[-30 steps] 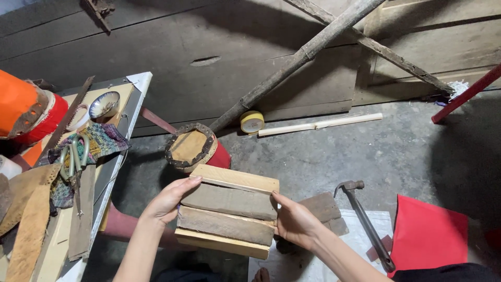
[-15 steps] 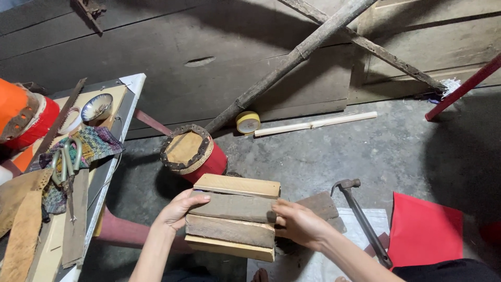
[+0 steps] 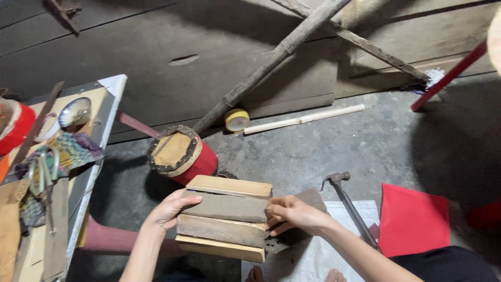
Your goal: Hammering wooden slats onto a frame to assemble a wooden structure, possibly a drum frame.
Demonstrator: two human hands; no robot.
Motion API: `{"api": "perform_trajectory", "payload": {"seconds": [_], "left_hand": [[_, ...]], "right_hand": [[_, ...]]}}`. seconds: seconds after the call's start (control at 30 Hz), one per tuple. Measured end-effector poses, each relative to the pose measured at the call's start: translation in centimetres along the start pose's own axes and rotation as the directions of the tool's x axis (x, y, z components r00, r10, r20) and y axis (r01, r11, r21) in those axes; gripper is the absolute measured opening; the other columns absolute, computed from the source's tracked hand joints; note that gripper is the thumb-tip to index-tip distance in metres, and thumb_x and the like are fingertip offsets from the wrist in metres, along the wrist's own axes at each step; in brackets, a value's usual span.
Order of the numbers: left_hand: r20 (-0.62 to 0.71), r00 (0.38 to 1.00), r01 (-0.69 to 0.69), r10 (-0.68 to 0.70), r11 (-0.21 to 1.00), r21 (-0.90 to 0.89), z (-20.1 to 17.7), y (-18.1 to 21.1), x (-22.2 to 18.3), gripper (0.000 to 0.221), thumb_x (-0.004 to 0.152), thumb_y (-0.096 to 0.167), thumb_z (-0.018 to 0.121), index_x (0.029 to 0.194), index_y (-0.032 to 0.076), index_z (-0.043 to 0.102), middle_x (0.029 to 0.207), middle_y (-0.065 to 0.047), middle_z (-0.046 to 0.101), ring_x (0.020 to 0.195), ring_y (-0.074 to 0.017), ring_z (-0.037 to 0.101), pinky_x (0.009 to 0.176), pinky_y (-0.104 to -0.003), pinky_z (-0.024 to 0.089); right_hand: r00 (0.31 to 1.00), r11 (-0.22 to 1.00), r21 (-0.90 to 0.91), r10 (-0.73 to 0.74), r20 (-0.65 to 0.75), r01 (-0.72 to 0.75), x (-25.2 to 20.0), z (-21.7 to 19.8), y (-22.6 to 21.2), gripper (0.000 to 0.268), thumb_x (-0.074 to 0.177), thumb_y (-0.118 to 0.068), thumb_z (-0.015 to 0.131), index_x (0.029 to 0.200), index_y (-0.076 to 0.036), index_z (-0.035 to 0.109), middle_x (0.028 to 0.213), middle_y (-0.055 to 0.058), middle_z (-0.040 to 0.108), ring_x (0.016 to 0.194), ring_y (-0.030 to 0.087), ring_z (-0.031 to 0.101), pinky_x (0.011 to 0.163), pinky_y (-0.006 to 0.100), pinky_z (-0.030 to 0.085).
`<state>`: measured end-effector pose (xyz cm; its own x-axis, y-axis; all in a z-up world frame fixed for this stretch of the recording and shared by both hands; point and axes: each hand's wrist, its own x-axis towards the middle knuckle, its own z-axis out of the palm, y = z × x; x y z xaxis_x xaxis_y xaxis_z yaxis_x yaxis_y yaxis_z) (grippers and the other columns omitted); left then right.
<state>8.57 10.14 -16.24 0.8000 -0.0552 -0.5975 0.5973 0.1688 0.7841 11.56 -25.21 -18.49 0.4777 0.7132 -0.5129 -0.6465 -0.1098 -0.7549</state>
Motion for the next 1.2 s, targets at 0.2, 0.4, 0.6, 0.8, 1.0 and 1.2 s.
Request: {"api": "perform_trajectory", "payload": {"seconds": [0.2, 0.4, 0.6, 0.8, 1.0, 1.2], "left_hand": [[-0.05, 0.999, -0.014, 0.018, 0.996, 0.085, 2.4, 1.6, -2.1, 0.072, 0.071, 0.002, 0.073, 0.142, -0.004, 0.058, 0.135, -0.025, 0.07, 0.117, -0.0355, 0.066, 0.1, -0.046, 0.051], [-0.1, 0.995, 0.033, -0.017, 0.987, 0.157, 2.4, 1.8, -2.4, 0.076, 0.069, 0.003, 0.075, 0.143, -0.001, 0.057, 0.135, -0.023, 0.071, 0.116, -0.0325, 0.066, 0.1, -0.043, 0.051], [-0.126, 0.992, 0.012, 0.008, 0.987, 0.16, 3.1, 1.8, -2.5, 0.076, 0.068, 0.003, 0.076, 0.141, -0.001, 0.059, 0.132, -0.024, 0.072, 0.113, -0.0328, 0.068, 0.098, -0.043, 0.052], [-0.165, 0.986, 0.03, 0.001, 0.983, 0.182, 4.5, 2.3, -2.7, 0.073, 0.068, 0.005, 0.076, 0.139, -0.003, 0.061, 0.129, -0.025, 0.074, 0.111, -0.0342, 0.069, 0.097, -0.044, 0.053], [-0.13, 0.991, 0.003, 0.024, 0.979, 0.204, 4.0, 2.0, -2.3, 0.073, 0.067, 0.005, 0.078, 0.138, -0.003, 0.062, 0.128, -0.024, 0.075, 0.111, -0.0321, 0.07, 0.098, -0.042, 0.053], [-0.088, 0.996, -0.013, 0.027, 0.988, 0.155, 3.5, 1.3, -2.0, 0.073, 0.067, 0.004, 0.078, 0.138, -0.004, 0.062, 0.128, -0.023, 0.074, 0.111, -0.0324, 0.069, 0.098, -0.043, 0.054]], "right_hand": [[0.998, 0.997, -0.038, -0.061, -0.004, 0.06, 0.3, -0.1, -0.1, 0.023, 0.108, -0.023, 0.049, 0.105, -0.001, 0.056, 0.098, 0.016, 0.064, 0.095, 0.027, 0.076, 0.071, 0.034, 0.066], [0.997, 0.977, -0.202, -0.079, -0.022, 0.073, -1.2, 1.1, -1.9, 0.026, 0.107, -0.023, 0.048, 0.115, 0.0, 0.06, 0.103, 0.018, 0.075, 0.091, 0.024, 0.078, 0.072, 0.033, 0.067], [0.992, 0.84, -0.542, -0.051, -0.117, -0.021, -2.5, 1.8, -4.2, 0.031, 0.108, -0.03, 0.05, 0.094, -0.003, 0.058, 0.075, 0.014, 0.076, 0.057, 0.021, 0.072, 0.05, 0.028, 0.059], [0.961, 0.575, -0.817, -0.207, -0.184, -0.032, -1.8, 0.5, -3.0, 0.035, 0.107, -0.037, 0.051, 0.127, -0.011, 0.065, 0.064, 0.002, 0.074, 0.051, 0.012, 0.07, 0.06, 0.033, 0.06], [0.815, 0.463, -0.88, -0.546, -0.191, 0.103, -3.4, -2.8, -0.4, 0.039, 0.098, -0.034, 0.057, 0.131, -0.017, 0.065, 0.099, 0.008, 0.076, 0.09, 0.027, 0.073, 0.08, 0.04, 0.052], [0.617, 0.455, -0.871, -0.744, -0.258, 0.184, -5.2, -7.4, 2.5, 0.049, 0.094, -0.038, 0.065, 0.138, -0.017, 0.059, 0.126, 0.008, 0.067, 0.118, 0.023, 0.062, 0.099, 0.043, 0.048]]}}
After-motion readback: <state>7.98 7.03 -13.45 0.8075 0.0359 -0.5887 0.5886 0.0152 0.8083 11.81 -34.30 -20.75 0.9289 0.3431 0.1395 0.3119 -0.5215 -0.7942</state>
